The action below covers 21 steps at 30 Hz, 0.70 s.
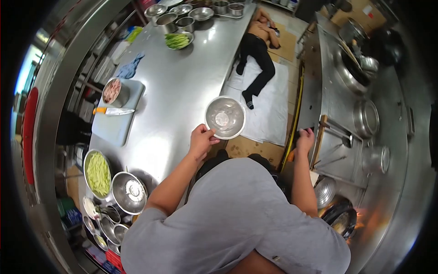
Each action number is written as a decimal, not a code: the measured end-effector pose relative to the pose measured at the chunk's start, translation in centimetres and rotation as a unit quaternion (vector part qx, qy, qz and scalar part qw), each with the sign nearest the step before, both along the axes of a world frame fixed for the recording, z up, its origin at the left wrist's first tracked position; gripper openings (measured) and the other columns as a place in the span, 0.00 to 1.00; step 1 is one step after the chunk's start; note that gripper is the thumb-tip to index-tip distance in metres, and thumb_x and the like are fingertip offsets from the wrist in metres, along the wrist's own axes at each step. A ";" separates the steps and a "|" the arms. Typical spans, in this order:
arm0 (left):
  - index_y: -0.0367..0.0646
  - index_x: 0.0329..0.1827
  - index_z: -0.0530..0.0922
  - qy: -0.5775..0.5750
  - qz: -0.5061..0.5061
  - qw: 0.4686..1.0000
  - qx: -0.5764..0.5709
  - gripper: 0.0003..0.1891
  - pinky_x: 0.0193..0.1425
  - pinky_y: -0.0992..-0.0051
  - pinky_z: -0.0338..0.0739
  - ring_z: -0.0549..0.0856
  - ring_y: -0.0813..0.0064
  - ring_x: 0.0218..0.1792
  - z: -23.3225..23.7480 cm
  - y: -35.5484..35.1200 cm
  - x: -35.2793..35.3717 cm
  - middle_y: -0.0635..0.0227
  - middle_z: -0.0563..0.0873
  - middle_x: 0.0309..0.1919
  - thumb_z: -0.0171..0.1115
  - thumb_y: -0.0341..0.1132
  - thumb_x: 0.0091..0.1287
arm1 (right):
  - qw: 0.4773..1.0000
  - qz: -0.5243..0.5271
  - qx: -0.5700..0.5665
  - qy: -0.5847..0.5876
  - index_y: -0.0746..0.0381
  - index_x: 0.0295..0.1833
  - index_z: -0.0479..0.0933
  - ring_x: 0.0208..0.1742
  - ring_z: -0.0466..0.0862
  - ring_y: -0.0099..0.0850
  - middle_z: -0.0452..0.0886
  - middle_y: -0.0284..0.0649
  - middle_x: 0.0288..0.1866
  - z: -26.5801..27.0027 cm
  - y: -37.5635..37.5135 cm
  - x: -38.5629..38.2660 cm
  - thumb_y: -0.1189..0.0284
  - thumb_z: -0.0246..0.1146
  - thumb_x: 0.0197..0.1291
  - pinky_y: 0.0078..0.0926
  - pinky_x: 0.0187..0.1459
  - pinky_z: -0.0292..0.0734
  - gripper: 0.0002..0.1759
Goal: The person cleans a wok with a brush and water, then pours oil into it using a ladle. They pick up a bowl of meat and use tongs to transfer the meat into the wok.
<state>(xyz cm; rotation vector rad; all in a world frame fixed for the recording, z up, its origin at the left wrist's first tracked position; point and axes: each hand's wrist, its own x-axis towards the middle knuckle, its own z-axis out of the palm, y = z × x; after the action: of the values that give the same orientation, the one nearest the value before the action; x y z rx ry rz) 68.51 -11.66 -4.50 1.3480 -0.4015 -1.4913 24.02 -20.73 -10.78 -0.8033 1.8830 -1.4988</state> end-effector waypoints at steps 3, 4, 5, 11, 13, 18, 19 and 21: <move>0.42 0.37 0.72 0.013 0.064 0.998 0.016 0.09 0.39 0.71 0.92 0.89 0.72 0.32 -0.1 1.7 1.9 0.62 0.85 0.36 0.64 0.27 0.76 | 0.982 0.161 0.073 -0.065 0.62 0.73 0.75 0.48 0.81 0.23 0.85 0.33 0.53 2.2 -3.5 8.6 0.72 0.68 0.68 0.24 0.48 0.74 0.28; 0.41 0.38 0.72 0.019 0.098 0.995 0.021 0.08 0.39 0.71 0.91 0.89 0.72 0.32 0.0 2.3 2.4 0.62 0.85 0.36 0.64 0.27 0.76 | 0.974 0.210 0.064 -0.054 0.65 0.72 0.76 0.49 0.81 0.24 0.85 0.36 0.53 2.1 -4.5 11.4 0.77 0.68 0.68 0.23 0.53 0.76 0.26; 0.41 0.38 0.72 0.018 0.132 0.991 0.023 0.08 0.39 0.71 0.91 0.89 0.72 0.32 0.0 3.1 2.8 0.62 0.85 0.36 0.64 0.27 0.76 | 0.960 0.267 0.080 -0.028 0.65 0.71 0.76 0.50 0.82 0.25 0.86 0.37 0.54 2.8 -5.0 14.4 0.77 0.68 0.69 0.24 0.55 0.77 0.26; 0.42 0.46 0.75 0.044 0.261 0.964 0.030 0.06 0.42 0.71 0.90 0.90 0.71 0.35 -1.1 7.0 3.2 0.63 0.86 0.39 0.65 0.30 0.76 | 0.813 0.573 0.104 -0.014 0.66 0.70 0.77 0.56 0.83 0.27 0.86 0.41 0.57 4.4 -5.9 25.8 0.77 0.67 0.71 0.26 0.61 0.78 0.24; 0.42 0.45 0.75 0.054 0.324 0.944 0.045 0.06 0.41 0.71 0.90 0.90 0.70 0.34 -0.2 7.7 2.7 0.63 0.86 0.37 0.65 0.30 0.76 | 0.756 0.645 0.108 -0.017 0.67 0.71 0.77 0.58 0.83 0.29 0.86 0.43 0.58 4.8 -6.6 27.5 0.77 0.67 0.71 0.26 0.62 0.78 0.24; 0.44 0.44 0.75 0.096 0.452 0.886 0.020 0.06 0.38 0.70 0.90 0.90 0.68 0.31 -2.5 9.5 1.8 0.64 0.86 0.35 0.66 0.30 0.75 | 0.682 0.723 0.113 -0.002 0.64 0.72 0.76 0.51 0.84 0.24 0.86 0.39 0.58 5.5 -9.8 28.8 0.75 0.67 0.68 0.23 0.52 0.77 0.27; 0.45 0.42 0.73 0.103 0.461 0.881 0.031 0.08 0.41 0.68 0.90 0.90 0.67 0.34 -2.2 9.6 1.7 0.65 0.86 0.35 0.65 0.29 0.75 | 0.673 0.729 0.125 0.000 0.64 0.72 0.76 0.50 0.84 0.24 0.86 0.38 0.57 5.5 -10.7 28.7 0.75 0.66 0.69 0.23 0.51 0.78 0.26; 0.44 0.48 0.75 0.112 0.483 0.868 0.025 0.06 0.47 0.66 0.90 0.90 0.65 0.40 -2.9 9.6 1.3 0.61 0.86 0.41 0.64 0.29 0.75 | 0.660 0.736 0.149 -0.003 0.64 0.71 0.76 0.49 0.84 0.24 0.86 0.39 0.56 6.0 -11.8 28.6 0.75 0.65 0.70 0.23 0.51 0.78 0.25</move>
<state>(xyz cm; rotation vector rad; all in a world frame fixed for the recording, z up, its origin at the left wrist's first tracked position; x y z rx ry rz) 69.79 -2.07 -7.43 1.1170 0.4361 -0.7778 52.64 -32.49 -4.79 -1.5287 0.7440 -0.1092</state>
